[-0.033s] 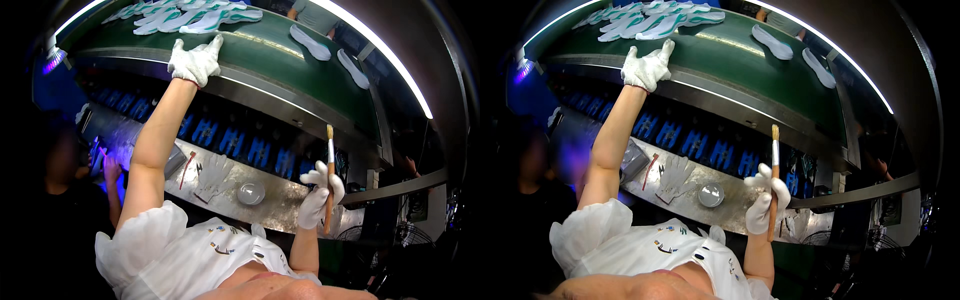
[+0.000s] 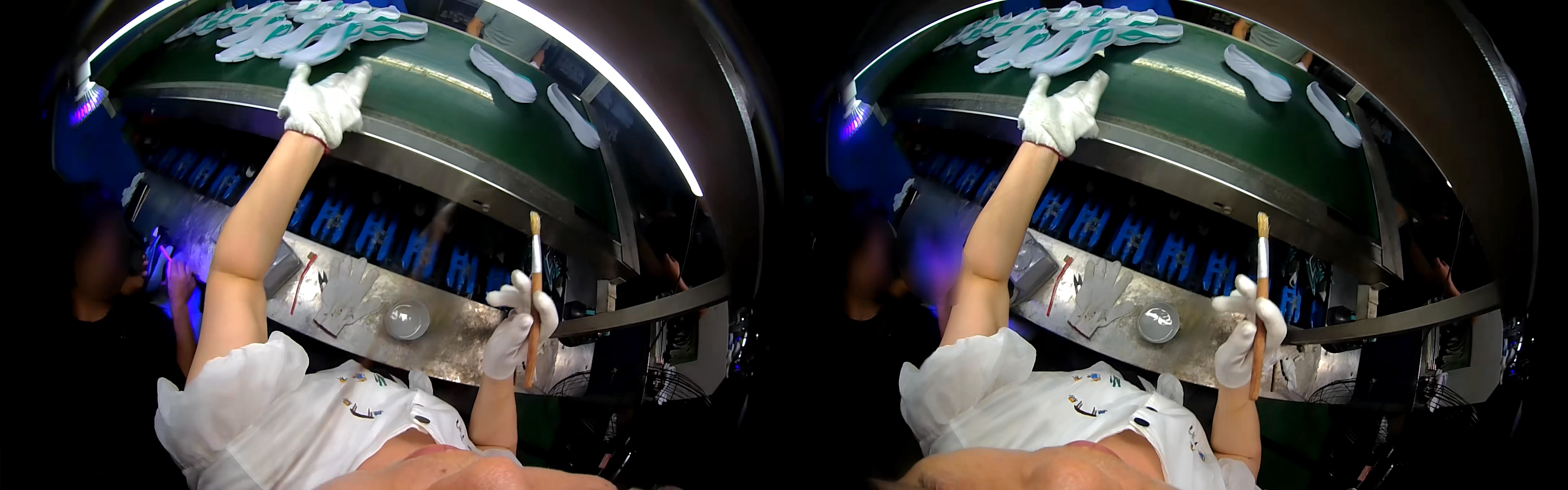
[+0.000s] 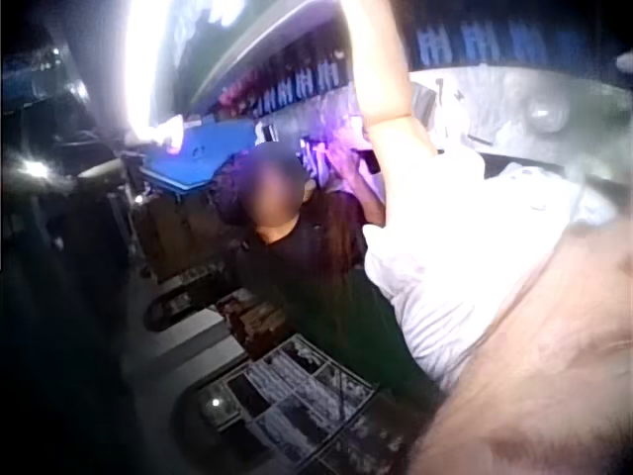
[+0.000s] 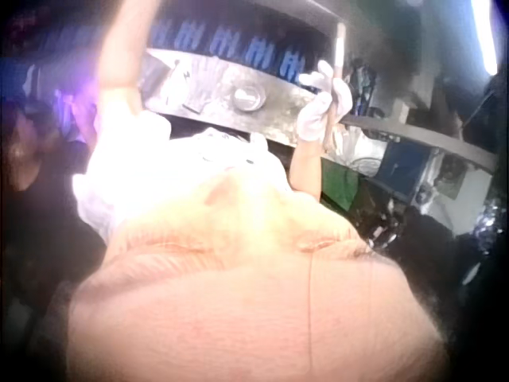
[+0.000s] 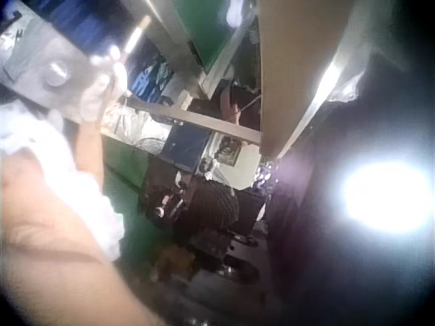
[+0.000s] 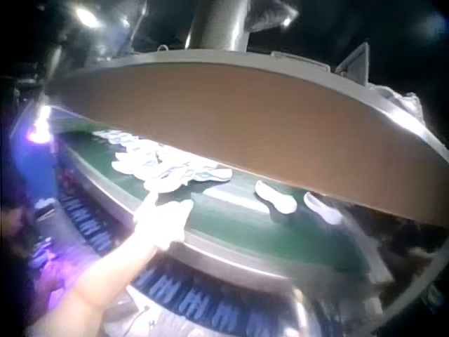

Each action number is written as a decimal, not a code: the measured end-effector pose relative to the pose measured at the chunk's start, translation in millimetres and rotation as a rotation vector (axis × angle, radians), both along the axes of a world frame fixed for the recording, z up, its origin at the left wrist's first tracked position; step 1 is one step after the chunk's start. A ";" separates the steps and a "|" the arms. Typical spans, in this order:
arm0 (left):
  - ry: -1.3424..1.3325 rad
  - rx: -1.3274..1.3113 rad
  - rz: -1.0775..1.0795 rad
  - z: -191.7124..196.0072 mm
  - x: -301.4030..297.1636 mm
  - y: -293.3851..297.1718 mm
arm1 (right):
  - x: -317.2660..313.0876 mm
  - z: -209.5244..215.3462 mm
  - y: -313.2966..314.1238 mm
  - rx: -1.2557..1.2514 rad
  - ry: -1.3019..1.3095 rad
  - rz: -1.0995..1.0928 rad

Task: The person picks up white shoe soles from a conveyor belt and uses a paintbrush to apply a teal-colored substance to the edges. They handle the soles one at a time, rotating them to cover the perimeter before placing them back on the belt. The person eventually sits down on a stool while continuing the task.

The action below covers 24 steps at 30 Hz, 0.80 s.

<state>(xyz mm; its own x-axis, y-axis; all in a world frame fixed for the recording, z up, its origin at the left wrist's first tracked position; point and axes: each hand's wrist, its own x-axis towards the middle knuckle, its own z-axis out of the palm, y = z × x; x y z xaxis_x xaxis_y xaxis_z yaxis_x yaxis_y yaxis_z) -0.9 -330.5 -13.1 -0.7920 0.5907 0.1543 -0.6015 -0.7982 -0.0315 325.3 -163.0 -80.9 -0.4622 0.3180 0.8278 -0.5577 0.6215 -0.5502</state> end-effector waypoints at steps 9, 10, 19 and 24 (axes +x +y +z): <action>1.125 -1.354 0.254 31.6 18.3 174.7 | 47.4 -33.1 20.2 -0.232 -0.106 -0.121; 1.410 -1.617 0.383 32.4 11.6 198.9 | 53.9 -34.6 20.1 -0.212 -0.121 -0.142; 1.756 -2.177 0.910 7.1 -32.4 326.1 | 106.3 -56.5 39.6 -0.340 -0.261 -0.168; 1.652 -2.233 0.746 24.3 -28.6 268.6 | 103.8 -56.3 42.7 -0.379 -0.252 -0.124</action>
